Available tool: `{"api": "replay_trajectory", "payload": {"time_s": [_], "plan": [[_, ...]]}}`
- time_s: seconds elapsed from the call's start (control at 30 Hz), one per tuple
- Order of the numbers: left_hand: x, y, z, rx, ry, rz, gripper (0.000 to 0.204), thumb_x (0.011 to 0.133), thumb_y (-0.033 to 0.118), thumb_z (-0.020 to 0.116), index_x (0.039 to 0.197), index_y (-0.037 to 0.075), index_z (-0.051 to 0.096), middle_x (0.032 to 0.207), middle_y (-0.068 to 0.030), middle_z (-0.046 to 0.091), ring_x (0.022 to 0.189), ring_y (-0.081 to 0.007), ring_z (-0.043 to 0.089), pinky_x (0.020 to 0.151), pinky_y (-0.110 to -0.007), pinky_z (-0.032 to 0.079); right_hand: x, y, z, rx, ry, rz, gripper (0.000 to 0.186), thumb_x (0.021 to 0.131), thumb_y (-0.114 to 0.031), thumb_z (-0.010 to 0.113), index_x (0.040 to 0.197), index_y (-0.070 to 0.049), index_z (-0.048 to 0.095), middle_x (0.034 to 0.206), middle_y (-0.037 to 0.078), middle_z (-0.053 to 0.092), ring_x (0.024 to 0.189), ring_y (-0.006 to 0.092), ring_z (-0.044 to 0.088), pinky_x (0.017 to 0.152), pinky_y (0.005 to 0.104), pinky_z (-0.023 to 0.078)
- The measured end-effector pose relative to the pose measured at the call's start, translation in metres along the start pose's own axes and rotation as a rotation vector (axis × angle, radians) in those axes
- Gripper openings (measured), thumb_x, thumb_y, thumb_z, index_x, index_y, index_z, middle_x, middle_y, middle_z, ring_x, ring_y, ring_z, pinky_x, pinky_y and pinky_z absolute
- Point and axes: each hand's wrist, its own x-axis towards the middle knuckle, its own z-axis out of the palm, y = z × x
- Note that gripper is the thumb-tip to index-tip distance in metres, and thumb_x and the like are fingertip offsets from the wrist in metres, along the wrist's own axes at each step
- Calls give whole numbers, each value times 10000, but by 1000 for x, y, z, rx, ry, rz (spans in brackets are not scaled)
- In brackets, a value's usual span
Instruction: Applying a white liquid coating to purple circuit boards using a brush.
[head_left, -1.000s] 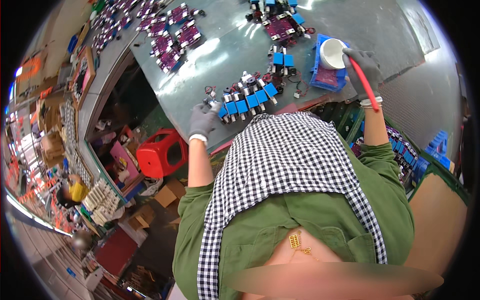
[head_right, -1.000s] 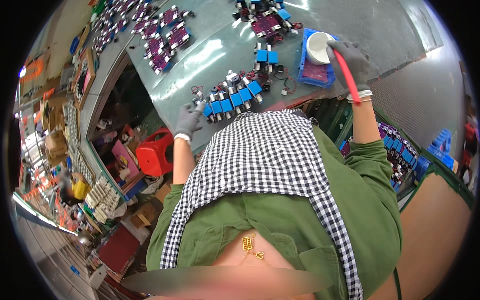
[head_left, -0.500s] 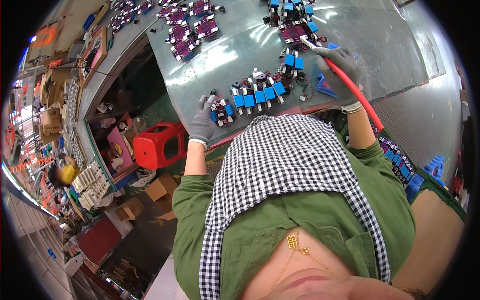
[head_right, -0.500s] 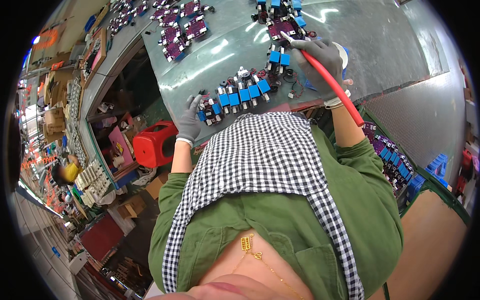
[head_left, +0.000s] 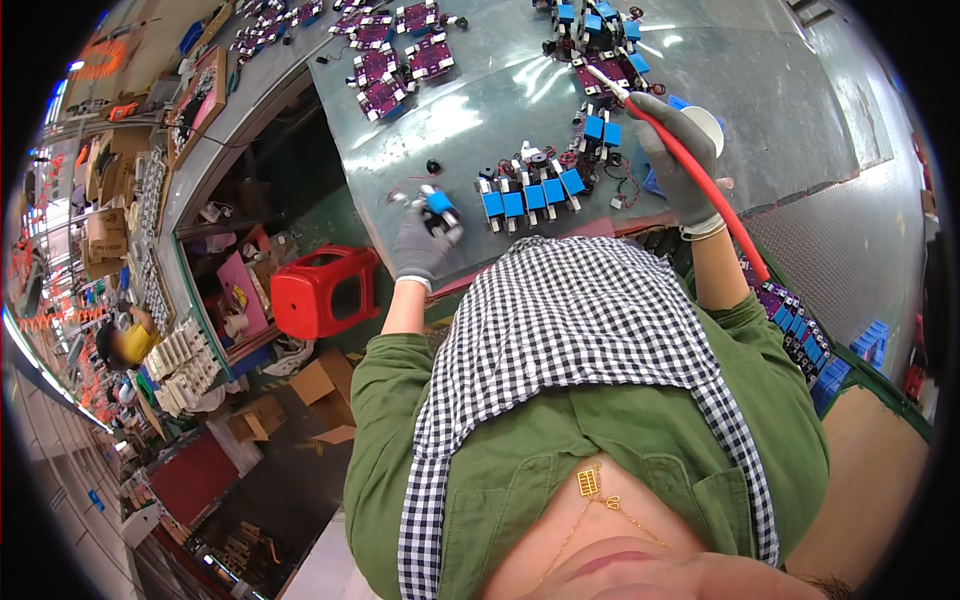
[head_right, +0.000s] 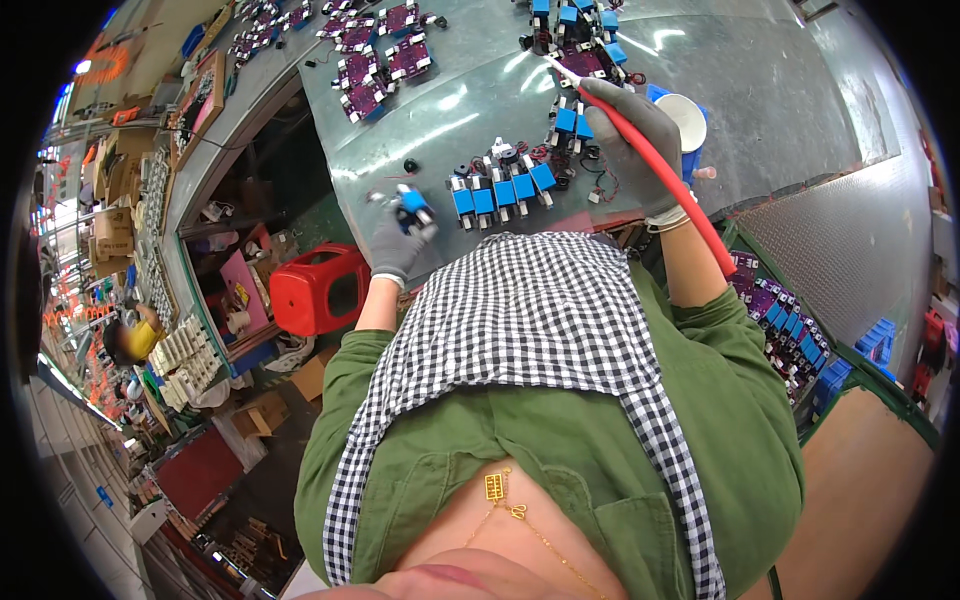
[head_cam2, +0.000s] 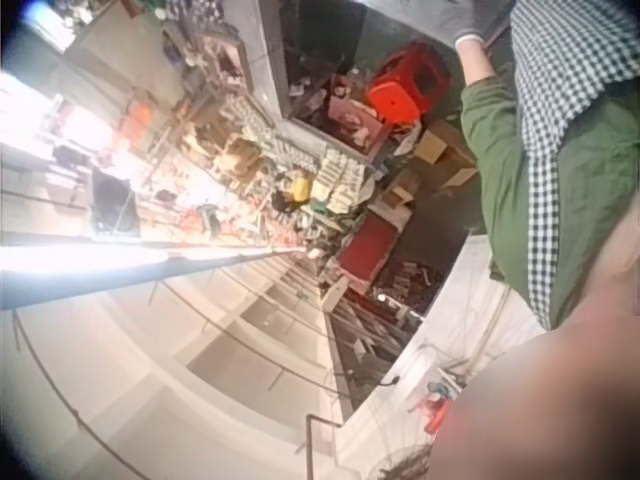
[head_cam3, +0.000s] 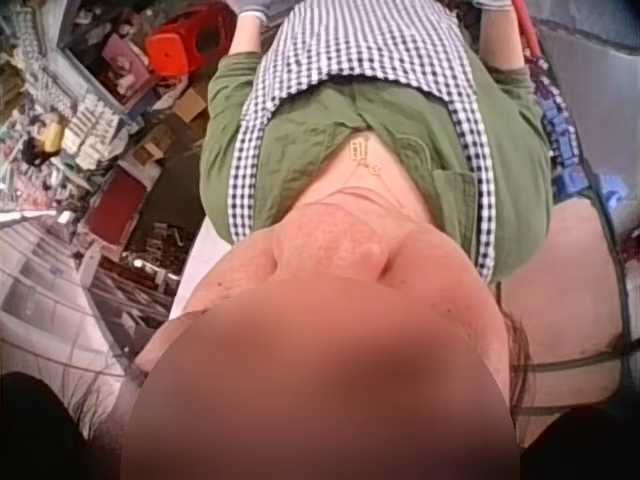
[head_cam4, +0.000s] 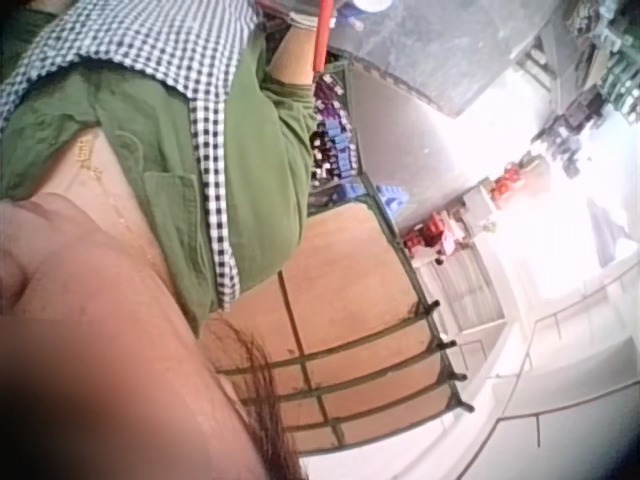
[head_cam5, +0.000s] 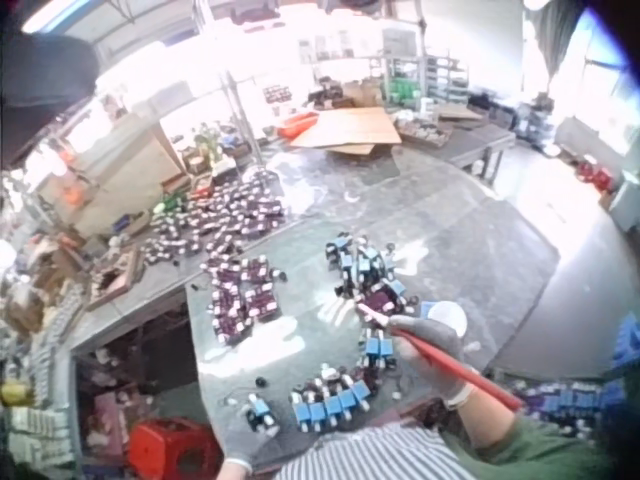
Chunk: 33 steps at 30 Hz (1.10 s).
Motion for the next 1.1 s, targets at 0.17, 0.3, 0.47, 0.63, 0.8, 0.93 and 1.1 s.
{"api": "replay_trajectory", "payload": {"time_s": [0.17,0.3,0.47,0.63,0.8,0.93,1.1], "plan": [[-11,31,-66,-1640,-340,-33,588,902,418,623,1343,54,486,1169,-148,653,936,-283,694,658,-405,601,0,-23,10,380,-116,177,183,864,-61,690,1043,-24,680,915,27,707,809,66,644,712,225,529],[-18,87,-80,-1524,-232,19,641,944,530,511,1371,53,468,1190,-167,656,989,-289,696,630,-387,598,7,-41,19,606,-163,269,124,859,-53,697,973,-11,674,842,-3,668,760,37,605,670,201,505],[-20,134,-80,-1302,-383,127,647,959,566,469,1288,14,534,998,-151,709,749,-253,718,470,-276,545,30,-53,22,697,-186,231,114,845,-51,699,951,-17,679,811,-7,660,708,32,589,622,189,480],[-28,159,-84,-1246,-557,85,727,939,676,427,1188,10,579,779,-77,668,420,-92,467,353,-210,272,62,-59,9,750,-341,308,109,832,-110,717,914,-45,688,786,-28,655,699,28,598,615,195,491],[-25,175,-96,-1092,-694,17,737,907,734,423,1204,81,590,676,34,576,453,-31,459,370,-194,253,76,-54,6,678,-505,365,119,851,-157,704,904,-51,690,774,-18,656,714,31,607,637,197,500],[-25,178,-96,-1002,-708,45,738,901,734,431,1194,80,606,772,11,647,499,-37,532,382,-175,309,80,-47,7,521,-483,218,111,849,-160,699,873,-53,681,749,-19,647,655,34,600,590,201,488],[-19,176,-88,-1101,-642,-37,784,880,749,441,1191,50,609,874,-43,708,544,-57,609,368,-168,364,70,-45,-22,609,-523,391,88,842,-121,691,834,-40,658,709,-11,624,614,41,578,533,212,464]]}}
